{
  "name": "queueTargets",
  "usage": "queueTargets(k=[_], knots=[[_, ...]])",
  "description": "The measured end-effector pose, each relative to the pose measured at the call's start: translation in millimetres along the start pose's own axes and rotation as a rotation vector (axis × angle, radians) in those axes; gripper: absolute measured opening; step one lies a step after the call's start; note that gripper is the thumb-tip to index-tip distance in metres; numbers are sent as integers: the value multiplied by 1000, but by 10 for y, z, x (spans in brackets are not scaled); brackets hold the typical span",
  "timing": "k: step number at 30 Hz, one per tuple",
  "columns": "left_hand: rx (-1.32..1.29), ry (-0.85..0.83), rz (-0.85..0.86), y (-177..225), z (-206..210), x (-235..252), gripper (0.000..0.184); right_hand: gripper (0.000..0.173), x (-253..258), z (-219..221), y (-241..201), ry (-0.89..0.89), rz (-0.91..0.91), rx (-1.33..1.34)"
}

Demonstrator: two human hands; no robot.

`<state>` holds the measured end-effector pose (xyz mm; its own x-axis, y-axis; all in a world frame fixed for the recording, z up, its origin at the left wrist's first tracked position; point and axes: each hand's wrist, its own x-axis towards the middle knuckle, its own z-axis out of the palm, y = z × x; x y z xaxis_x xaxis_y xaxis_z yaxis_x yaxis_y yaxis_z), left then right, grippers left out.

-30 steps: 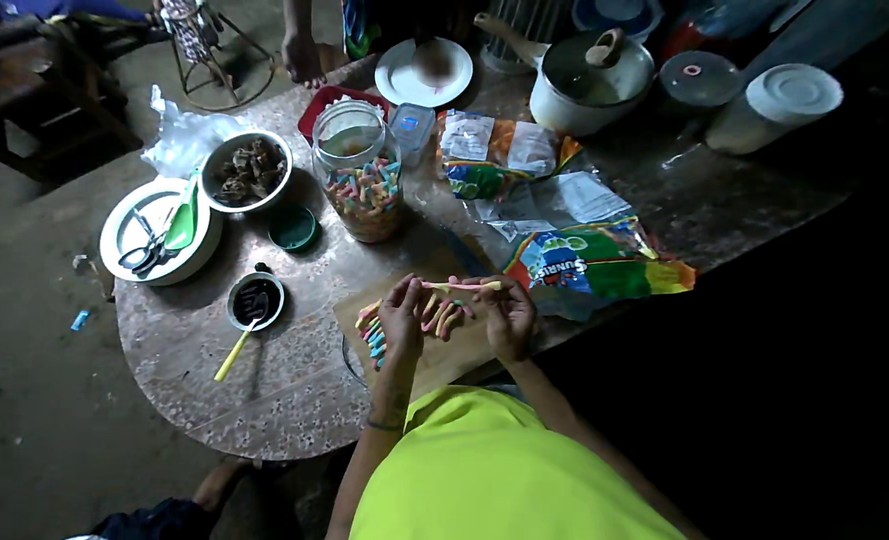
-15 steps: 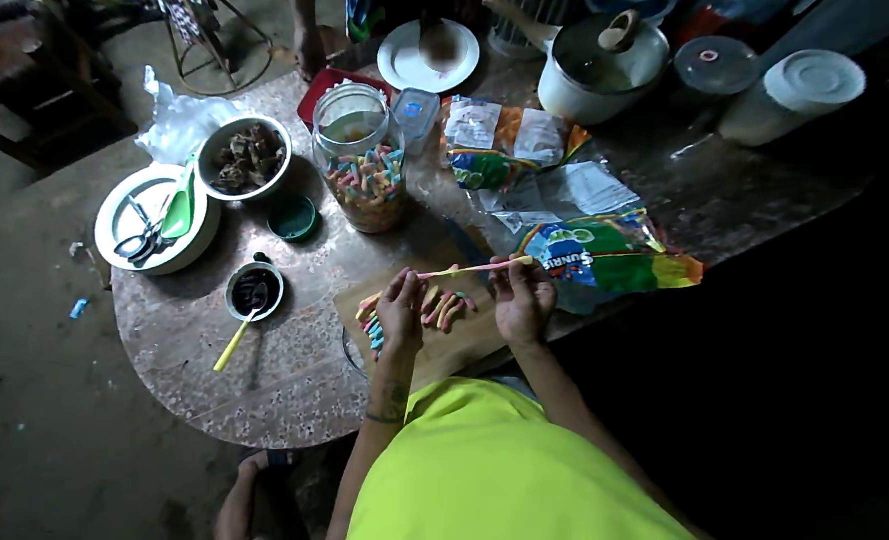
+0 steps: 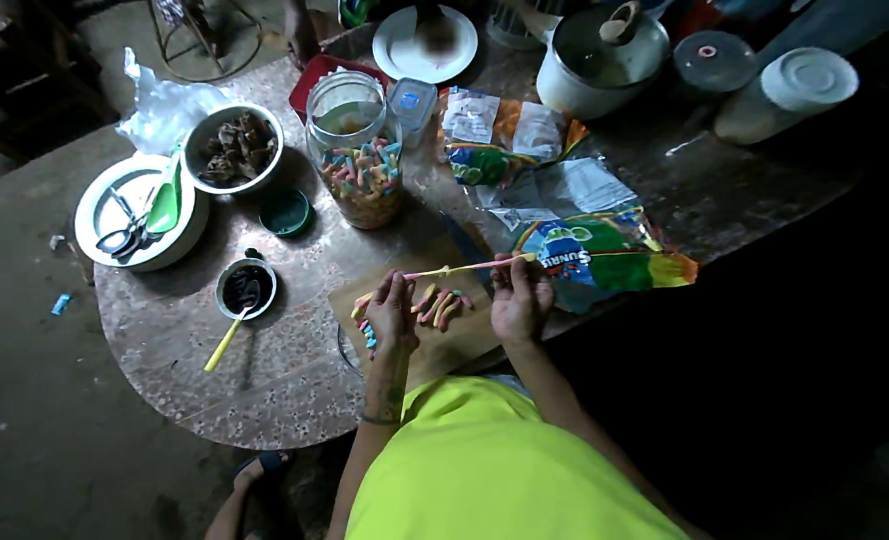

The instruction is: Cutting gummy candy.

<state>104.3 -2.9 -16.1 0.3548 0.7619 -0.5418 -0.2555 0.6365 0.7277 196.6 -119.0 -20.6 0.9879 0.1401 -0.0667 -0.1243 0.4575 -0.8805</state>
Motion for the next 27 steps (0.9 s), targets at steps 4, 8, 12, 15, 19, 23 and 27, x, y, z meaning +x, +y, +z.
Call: queueTargets(k=[4,8,12,15,19,23,27], knots=[[-26,10,9,-2,-11,24,16,15,17,57,21,109,20,33],[48,158,117,72,-335,319,15,10,292,-87,-112,239,-24,6],[12,166,200,310,-717,459,17,14,492,-329,-187,137,-112,-150],[96,62,222,399,-811,370,14,16,455,-360,-185,11,-32,-300],[252,-78,214,377,-769,238,21,27,397,-347,-126,-154,228,-459],[426,-228,112,186,-602,223,22,29,210,-210,-33,-313,405,-580],[527,-403,106,57,-425,191,18,24,-60,-35,69,-558,484,-495]])
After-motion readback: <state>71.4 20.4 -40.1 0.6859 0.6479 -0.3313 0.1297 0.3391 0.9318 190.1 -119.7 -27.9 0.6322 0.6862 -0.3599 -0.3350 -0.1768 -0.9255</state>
